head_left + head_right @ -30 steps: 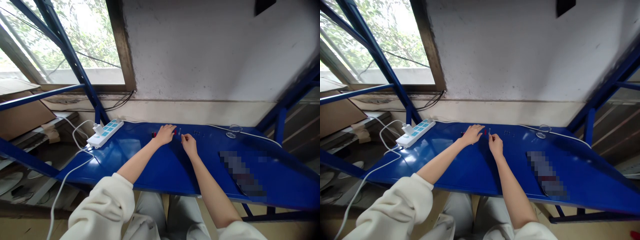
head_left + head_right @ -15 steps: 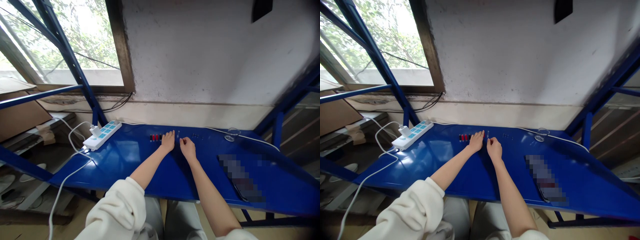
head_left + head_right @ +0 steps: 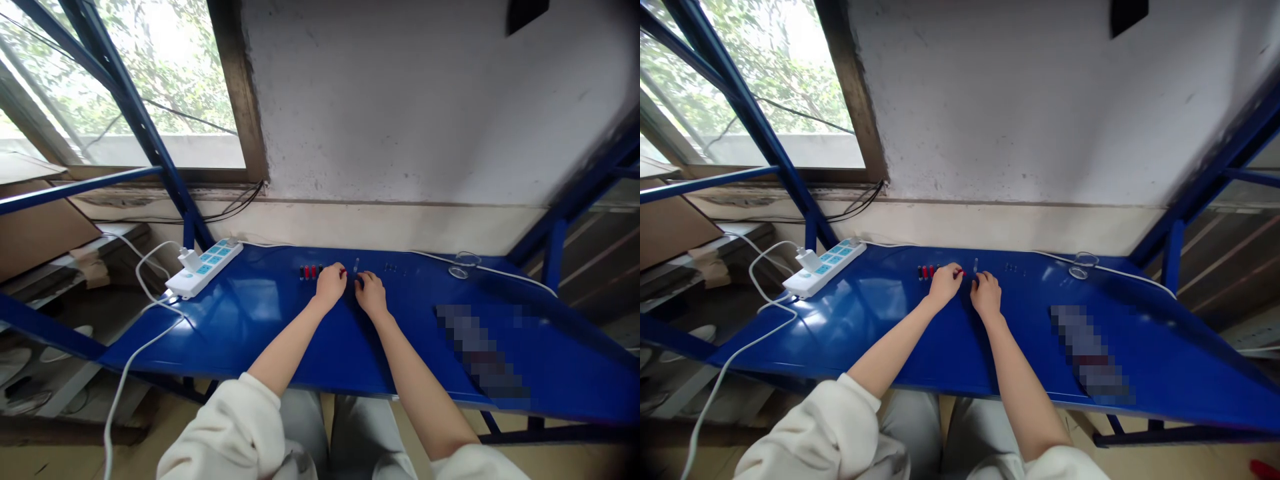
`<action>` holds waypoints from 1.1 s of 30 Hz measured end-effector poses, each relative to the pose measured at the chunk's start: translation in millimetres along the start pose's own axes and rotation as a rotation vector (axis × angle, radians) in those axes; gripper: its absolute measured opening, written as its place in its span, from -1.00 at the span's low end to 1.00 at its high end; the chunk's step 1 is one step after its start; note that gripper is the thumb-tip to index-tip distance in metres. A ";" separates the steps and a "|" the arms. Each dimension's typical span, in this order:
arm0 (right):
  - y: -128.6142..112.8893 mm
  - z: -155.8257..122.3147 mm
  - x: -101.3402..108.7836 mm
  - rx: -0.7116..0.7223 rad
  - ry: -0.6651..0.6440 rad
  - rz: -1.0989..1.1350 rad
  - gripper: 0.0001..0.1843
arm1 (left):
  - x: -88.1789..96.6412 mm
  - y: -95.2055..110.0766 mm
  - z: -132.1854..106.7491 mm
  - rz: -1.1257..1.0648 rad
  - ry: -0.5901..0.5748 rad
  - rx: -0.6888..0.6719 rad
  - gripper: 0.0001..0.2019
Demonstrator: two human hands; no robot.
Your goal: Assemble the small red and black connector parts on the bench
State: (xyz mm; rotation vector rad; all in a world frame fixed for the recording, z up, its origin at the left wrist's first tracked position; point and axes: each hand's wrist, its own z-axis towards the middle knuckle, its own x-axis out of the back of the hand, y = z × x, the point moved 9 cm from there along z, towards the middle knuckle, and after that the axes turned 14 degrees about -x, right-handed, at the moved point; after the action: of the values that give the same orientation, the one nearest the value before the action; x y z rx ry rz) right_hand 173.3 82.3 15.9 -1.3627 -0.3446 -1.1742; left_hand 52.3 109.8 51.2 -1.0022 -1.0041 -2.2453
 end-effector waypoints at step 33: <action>-12.2 -2.8 25.2 -0.043 -0.023 0.806 -0.72 | 14.8 -34.8 -54.9 -0.917 0.488 0.281 -0.77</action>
State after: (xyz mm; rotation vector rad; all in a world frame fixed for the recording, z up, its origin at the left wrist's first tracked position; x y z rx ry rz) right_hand 173.5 71.3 41.8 -1.3563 0.2145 -0.4928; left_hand -3.2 86.6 22.4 0.2180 -1.6804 -2.6869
